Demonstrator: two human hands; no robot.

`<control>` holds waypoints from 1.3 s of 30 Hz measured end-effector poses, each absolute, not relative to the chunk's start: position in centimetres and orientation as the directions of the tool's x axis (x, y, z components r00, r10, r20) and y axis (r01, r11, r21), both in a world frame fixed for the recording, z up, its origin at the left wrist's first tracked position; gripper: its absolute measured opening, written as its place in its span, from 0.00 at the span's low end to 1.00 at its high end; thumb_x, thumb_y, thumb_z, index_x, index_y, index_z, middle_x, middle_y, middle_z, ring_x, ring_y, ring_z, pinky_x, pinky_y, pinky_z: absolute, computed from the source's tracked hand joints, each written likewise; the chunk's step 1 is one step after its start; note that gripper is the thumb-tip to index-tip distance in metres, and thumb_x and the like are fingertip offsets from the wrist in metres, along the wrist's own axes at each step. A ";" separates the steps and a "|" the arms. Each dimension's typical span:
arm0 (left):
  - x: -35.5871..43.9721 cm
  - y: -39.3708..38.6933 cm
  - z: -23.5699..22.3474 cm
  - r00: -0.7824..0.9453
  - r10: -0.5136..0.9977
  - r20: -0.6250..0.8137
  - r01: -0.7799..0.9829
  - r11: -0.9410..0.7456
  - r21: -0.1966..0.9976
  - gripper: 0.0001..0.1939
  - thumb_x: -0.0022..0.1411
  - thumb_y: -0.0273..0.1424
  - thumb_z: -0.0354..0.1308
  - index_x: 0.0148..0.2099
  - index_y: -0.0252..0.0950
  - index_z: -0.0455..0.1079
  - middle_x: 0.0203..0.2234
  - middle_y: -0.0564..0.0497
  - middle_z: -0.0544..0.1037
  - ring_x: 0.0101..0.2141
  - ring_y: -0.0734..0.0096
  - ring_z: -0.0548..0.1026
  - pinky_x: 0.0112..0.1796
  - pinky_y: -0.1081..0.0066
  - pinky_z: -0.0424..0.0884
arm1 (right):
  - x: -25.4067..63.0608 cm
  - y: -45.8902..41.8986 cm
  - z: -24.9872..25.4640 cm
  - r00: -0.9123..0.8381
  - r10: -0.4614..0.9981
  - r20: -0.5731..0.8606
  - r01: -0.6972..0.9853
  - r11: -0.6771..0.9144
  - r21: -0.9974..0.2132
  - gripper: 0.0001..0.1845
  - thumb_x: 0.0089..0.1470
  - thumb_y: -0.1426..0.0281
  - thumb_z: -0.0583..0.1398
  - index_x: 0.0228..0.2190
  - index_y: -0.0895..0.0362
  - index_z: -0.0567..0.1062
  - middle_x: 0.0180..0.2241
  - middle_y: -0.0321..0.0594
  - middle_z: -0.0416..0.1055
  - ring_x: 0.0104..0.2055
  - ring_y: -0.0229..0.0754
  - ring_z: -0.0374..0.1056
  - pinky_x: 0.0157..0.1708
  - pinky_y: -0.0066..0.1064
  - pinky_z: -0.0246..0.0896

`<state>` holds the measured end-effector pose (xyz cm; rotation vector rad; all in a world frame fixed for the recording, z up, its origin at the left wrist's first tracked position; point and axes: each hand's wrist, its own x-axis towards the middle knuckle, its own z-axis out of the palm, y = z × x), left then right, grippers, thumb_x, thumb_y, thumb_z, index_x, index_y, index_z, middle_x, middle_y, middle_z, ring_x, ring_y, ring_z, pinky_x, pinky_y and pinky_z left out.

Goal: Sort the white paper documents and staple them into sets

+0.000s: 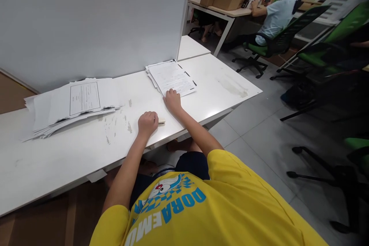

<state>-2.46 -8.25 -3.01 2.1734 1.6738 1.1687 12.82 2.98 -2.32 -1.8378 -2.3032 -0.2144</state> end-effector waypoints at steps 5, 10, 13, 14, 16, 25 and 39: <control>-2.6 -7.9 -3.1 0.021 0.863 0.504 0.786 -0.326 0.525 0.11 0.61 0.34 0.52 0.26 0.40 0.63 0.21 0.46 0.68 0.28 0.61 0.66 0.31 0.65 0.55 | 12.4 3.9 -1.1 -0.244 0.941 0.235 0.967 0.255 -0.014 0.17 0.62 0.73 0.47 0.47 0.67 0.69 0.48 0.63 0.66 0.49 0.55 0.61 0.44 0.42 0.56; -2.8 -7.5 -3.0 0.023 0.847 0.532 0.902 -0.247 0.354 0.14 0.66 0.32 0.45 0.27 0.39 0.62 0.22 0.46 0.68 0.28 0.60 0.66 0.30 0.65 0.52 | 11.4 5.2 0.4 -0.261 0.962 0.083 0.965 0.259 0.033 0.20 0.56 0.85 0.46 0.46 0.73 0.71 0.45 0.67 0.69 0.47 0.55 0.67 0.40 0.39 0.59; -2.9 -7.2 -3.0 0.018 0.835 0.550 0.909 -0.242 0.338 0.14 0.67 0.31 0.44 0.27 0.39 0.62 0.21 0.46 0.67 0.27 0.61 0.65 0.29 0.65 0.51 | 11.3 5.7 1.1 -0.279 0.960 0.023 0.960 0.278 0.030 0.18 0.50 0.88 0.51 0.39 0.71 0.75 0.41 0.63 0.72 0.44 0.53 0.69 0.37 0.36 0.60; -2.9 -7.2 -3.0 0.009 0.832 0.554 0.908 -0.239 0.344 0.14 0.66 0.31 0.44 0.27 0.39 0.62 0.20 0.47 0.67 0.27 0.61 0.65 0.28 0.65 0.51 | 11.5 5.8 1.4 -0.292 0.956 0.011 0.956 0.292 0.026 0.17 0.48 0.89 0.52 0.38 0.70 0.76 0.40 0.61 0.73 0.44 0.52 0.70 0.37 0.36 0.60; -3.0 -7.1 -3.0 -0.015 0.828 0.560 0.908 -0.223 0.354 0.14 0.66 0.31 0.45 0.27 0.39 0.62 0.21 0.46 0.68 0.27 0.61 0.65 0.28 0.65 0.51 | 11.9 5.6 1.9 -0.314 0.949 0.006 0.949 0.314 0.013 0.17 0.47 0.89 0.54 0.36 0.68 0.77 0.39 0.59 0.74 0.43 0.51 0.71 0.37 0.34 0.60; -3.6 -6.6 -2.5 -0.114 0.821 0.559 0.884 -0.173 0.435 0.16 0.67 0.34 0.44 0.33 0.36 0.70 0.23 0.44 0.70 0.31 0.57 0.69 0.35 0.61 0.61 | 14.8 0.6 2.8 -0.281 0.960 0.020 0.956 0.281 -0.078 0.14 0.53 0.86 0.52 0.36 0.64 0.75 0.37 0.54 0.75 0.38 0.47 0.72 0.33 0.30 0.59; 7.1 -13.4 -3.2 0.016 0.985 -0.174 -0.372 0.167 0.913 0.24 0.63 0.49 0.50 0.54 0.40 0.68 0.52 0.43 0.75 0.50 0.55 0.74 0.48 0.58 0.74 | 19.1 -16.6 2.0 -0.316 0.948 0.031 0.878 0.305 -0.369 0.09 0.59 0.72 0.52 0.34 0.54 0.71 0.34 0.44 0.74 0.36 0.46 0.70 0.32 0.33 0.57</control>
